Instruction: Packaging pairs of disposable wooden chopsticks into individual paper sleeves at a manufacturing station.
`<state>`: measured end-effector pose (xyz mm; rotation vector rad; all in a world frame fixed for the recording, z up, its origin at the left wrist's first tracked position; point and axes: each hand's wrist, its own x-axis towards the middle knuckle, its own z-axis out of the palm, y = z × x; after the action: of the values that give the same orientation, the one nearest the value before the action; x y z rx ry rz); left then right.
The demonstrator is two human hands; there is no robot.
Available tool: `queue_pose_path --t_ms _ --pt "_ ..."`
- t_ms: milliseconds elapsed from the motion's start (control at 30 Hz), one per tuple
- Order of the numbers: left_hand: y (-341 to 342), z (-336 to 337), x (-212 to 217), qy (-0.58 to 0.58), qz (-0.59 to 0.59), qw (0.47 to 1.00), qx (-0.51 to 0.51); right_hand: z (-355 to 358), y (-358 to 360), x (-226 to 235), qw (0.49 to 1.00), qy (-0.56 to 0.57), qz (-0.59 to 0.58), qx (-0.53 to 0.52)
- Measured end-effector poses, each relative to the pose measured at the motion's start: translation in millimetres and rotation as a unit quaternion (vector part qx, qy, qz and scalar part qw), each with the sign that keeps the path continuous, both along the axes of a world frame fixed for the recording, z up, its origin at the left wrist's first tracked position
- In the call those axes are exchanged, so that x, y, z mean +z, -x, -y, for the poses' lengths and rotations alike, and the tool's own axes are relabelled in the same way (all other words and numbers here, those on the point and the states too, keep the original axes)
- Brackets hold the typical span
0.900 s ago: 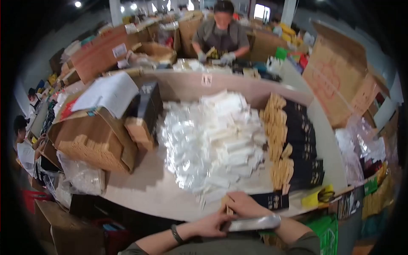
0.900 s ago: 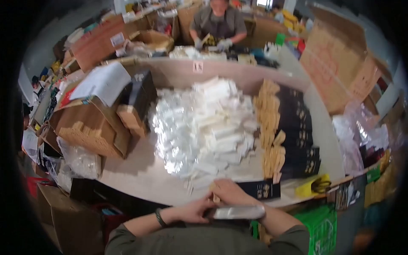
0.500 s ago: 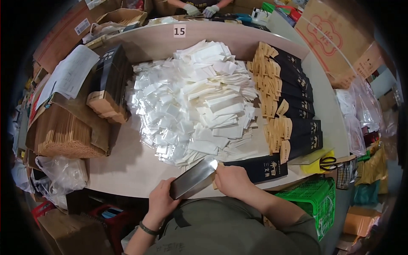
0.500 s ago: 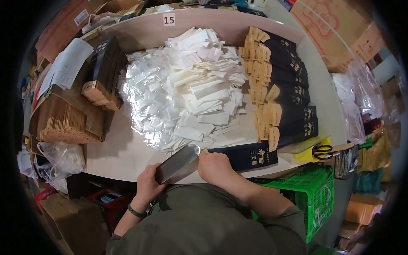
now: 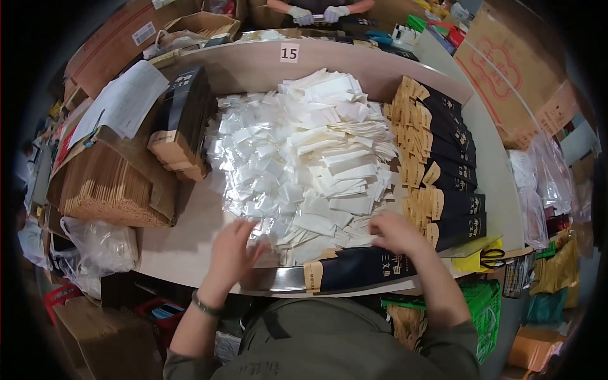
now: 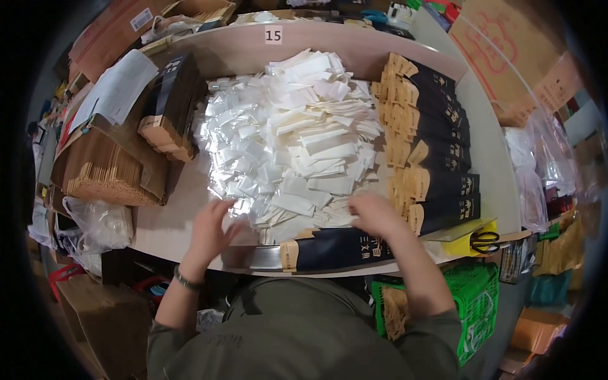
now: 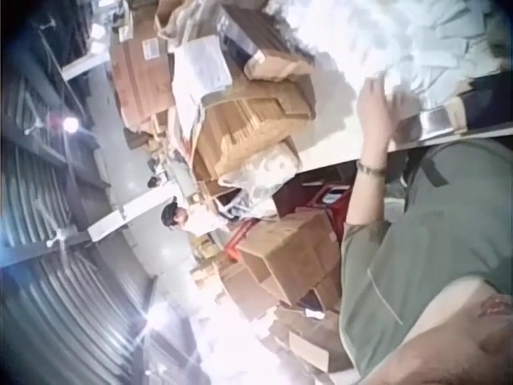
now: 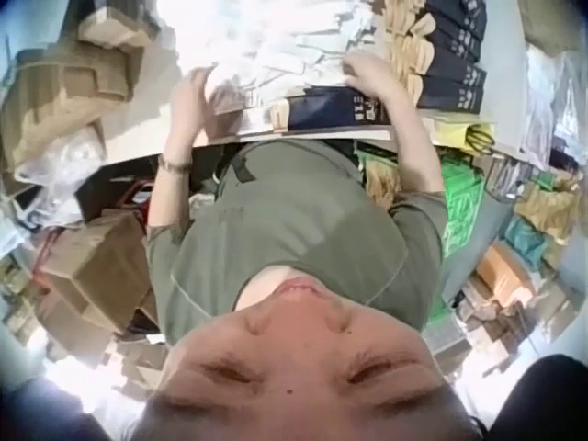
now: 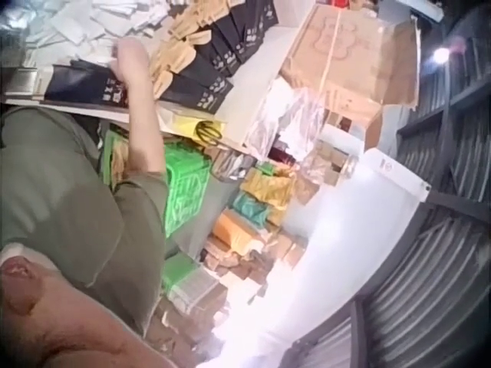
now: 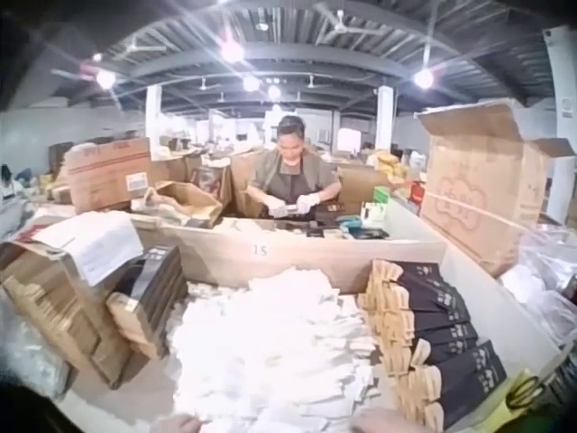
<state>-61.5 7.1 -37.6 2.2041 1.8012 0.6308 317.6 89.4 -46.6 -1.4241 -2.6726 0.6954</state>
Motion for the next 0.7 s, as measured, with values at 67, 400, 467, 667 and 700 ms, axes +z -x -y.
queue_pose_path --t_ms 67,400,467,667,700 --pt "-15 -41 -11 -0.037 0.052 0.997 0.042 -9 -4 -10 0.998 0.043 0.036 0.018" --pt "-40 -102 -31 -0.007 0.054 0.994 0.096 19 23 -2 0.995 0.047 -0.039 -0.077" --pt "-26 -95 -20 -0.029 0.075 0.992 0.097 18 24 -10 1.000 0.003 -0.022 -0.012" --pt "5 11 -1 0.084 0.382 0.918 0.071 22 24 -7 0.982 -0.022 -0.166 -0.081" --pt "3 34 -2 0.114 0.346 0.928 0.084 19 26 -3 0.987 0.031 -0.133 -0.086"
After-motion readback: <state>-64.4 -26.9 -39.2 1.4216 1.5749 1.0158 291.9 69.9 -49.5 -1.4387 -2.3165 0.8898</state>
